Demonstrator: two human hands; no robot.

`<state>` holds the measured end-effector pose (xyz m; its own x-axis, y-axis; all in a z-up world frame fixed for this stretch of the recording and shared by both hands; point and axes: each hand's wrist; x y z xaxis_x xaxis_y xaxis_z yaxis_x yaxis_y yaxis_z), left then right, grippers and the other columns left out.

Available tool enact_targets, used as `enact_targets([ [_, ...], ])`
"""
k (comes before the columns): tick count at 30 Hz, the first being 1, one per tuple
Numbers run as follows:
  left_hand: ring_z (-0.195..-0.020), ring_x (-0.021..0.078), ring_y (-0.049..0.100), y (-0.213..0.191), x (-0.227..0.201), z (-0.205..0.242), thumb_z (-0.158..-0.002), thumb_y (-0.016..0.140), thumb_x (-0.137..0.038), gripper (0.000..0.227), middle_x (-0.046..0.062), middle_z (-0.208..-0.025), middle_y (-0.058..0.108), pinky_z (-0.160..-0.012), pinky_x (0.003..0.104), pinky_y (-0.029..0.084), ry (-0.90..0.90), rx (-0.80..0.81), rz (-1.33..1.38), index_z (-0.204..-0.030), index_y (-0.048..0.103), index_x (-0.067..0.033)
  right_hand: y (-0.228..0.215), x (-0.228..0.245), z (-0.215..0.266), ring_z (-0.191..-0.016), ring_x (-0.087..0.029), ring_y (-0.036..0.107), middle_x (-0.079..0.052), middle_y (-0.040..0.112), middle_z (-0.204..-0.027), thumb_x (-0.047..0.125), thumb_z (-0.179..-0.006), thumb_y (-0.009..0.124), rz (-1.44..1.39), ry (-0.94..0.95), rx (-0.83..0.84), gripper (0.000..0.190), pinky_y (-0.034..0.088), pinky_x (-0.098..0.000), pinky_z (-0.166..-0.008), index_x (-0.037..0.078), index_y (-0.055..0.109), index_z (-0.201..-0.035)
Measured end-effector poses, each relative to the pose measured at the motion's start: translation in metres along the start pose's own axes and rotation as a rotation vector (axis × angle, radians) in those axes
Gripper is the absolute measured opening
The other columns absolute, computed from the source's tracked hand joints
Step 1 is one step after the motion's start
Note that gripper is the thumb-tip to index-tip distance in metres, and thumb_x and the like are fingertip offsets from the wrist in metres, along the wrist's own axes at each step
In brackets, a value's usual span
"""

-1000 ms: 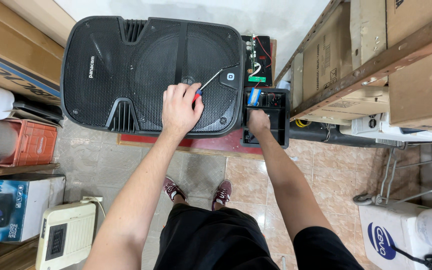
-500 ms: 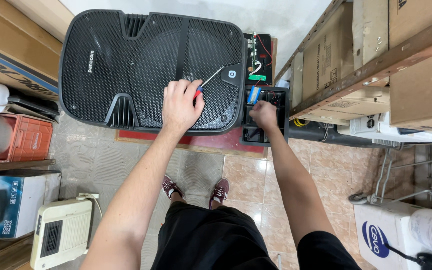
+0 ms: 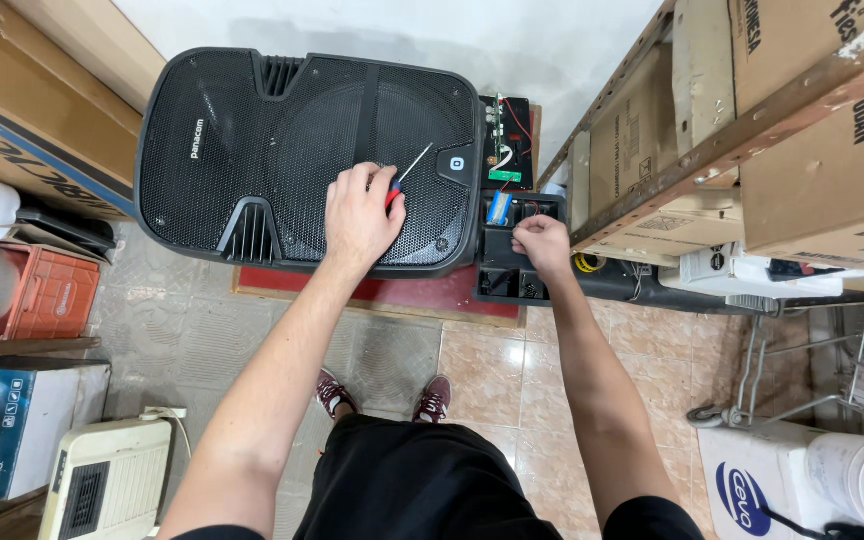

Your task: The person assembles a Panasonic portable speaker by placing the front grille, inserting screws, and tightening them with a screwdriver. The person also handles a small blue battery pack and wires inside the speaker casing.

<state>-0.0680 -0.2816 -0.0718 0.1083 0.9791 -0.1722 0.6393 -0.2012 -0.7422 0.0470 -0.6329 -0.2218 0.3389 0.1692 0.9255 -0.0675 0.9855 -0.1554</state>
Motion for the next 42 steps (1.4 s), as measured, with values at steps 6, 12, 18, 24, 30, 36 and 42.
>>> enact_targets([
  [6,-0.121,0.0276,0.067,-0.011,-0.008,0.006,-0.091,0.092,-0.03,0.052,0.003,-0.126,0.063,-0.101,0.046,0.055,-0.084,0.076,0.032,-0.139,0.074,-0.0159,-0.001,0.074,0.052,-0.074,-0.013,0.079,-0.016,0.079,-0.092,-0.002,-0.091,0.074,-0.043,-0.111,0.065,0.017,0.073,-0.0232,-0.071,-0.004,0.074,-0.107],
  [12,-0.131,0.0293,0.062,-0.027,-0.02,0.01,-0.093,0.093,-0.035,0.059,0.006,-0.13,0.062,-0.107,0.049,0.05,-0.111,0.074,0.051,-0.144,0.072,-0.014,0.007,0.099,0.066,-0.071,-0.012,0.08,-0.017,0.078,-0.09,-0.006,-0.091,0.077,-0.099,-0.21,0.11,0.013,0.074,-0.0224,-0.066,-0.004,0.074,-0.104],
  [18,-0.11,0.0309,0.081,-0.034,-0.092,0.005,-0.115,0.073,-0.026,0.03,0.017,-0.12,0.077,-0.088,0.039,0.068,-0.51,0.123,0.918,-0.137,0.073,-0.0055,0.023,0.147,0.101,-0.07,-0.015,0.079,-0.02,0.075,-0.088,-0.01,-0.09,0.079,-0.121,-0.328,0.232,0.017,0.074,-0.027,-0.063,-0.007,0.074,-0.105],
  [24,-0.137,0.0389,0.072,0.017,-0.13,0.012,-0.117,0.048,-0.072,0.086,0.03,-0.149,0.069,-0.118,0.054,0.059,-1.287,0.35,2.16,-0.155,0.058,0.0046,0.027,0.234,0.175,-0.07,-0.019,0.08,-0.016,0.072,-0.086,-0.013,-0.088,0.079,0.168,-0.564,0.492,0.019,0.069,-0.0321,-0.069,-0.004,0.081,-0.105],
  [30,-0.11,0.0317,0.081,0.05,-0.133,0.026,-0.118,0.054,-0.058,0.065,0.022,-0.12,0.079,-0.11,0.055,0.066,-1.434,0.33,2.251,-0.14,0.075,-0.0007,0.025,0.231,0.186,-0.106,-0.032,0.083,-0.009,0.086,-0.112,0.0,-0.096,0.086,0.506,-0.904,0.445,0.019,0.064,-0.0415,-0.093,0.014,0.09,-0.108],
  [36,-0.093,0.0251,0.084,0.015,-0.135,0.026,-0.118,0.058,-0.04,0.042,0.016,-0.107,0.084,-0.086,0.04,0.074,-1.462,0.402,2.124,-0.122,0.078,-0.0034,0.006,0.198,0.16,-0.087,-0.023,0.083,-0.013,0.082,-0.114,0.0,-0.097,0.09,0.275,-0.866,0.275,0.023,0.067,-0.0293,-0.066,0.006,0.087,-0.119],
  [42,-0.061,0.0068,0.055,-0.002,-0.121,0.05,-0.118,0.063,-0.03,0.03,0.004,-0.084,0.067,-0.047,0.018,0.044,-1.383,0.539,1.947,-0.129,0.074,-0.004,-0.006,0.036,0.03,-0.1,-0.031,0.082,-0.001,0.085,-0.095,0.029,-0.099,0.085,0.703,-0.432,0.07,0.018,0.065,-0.0502,-0.09,0.025,0.086,-0.117],
])
Point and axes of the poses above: each hand's wrist, its own z-axis away from the middle knuckle, its own y-axis out of the palm, x = y × z
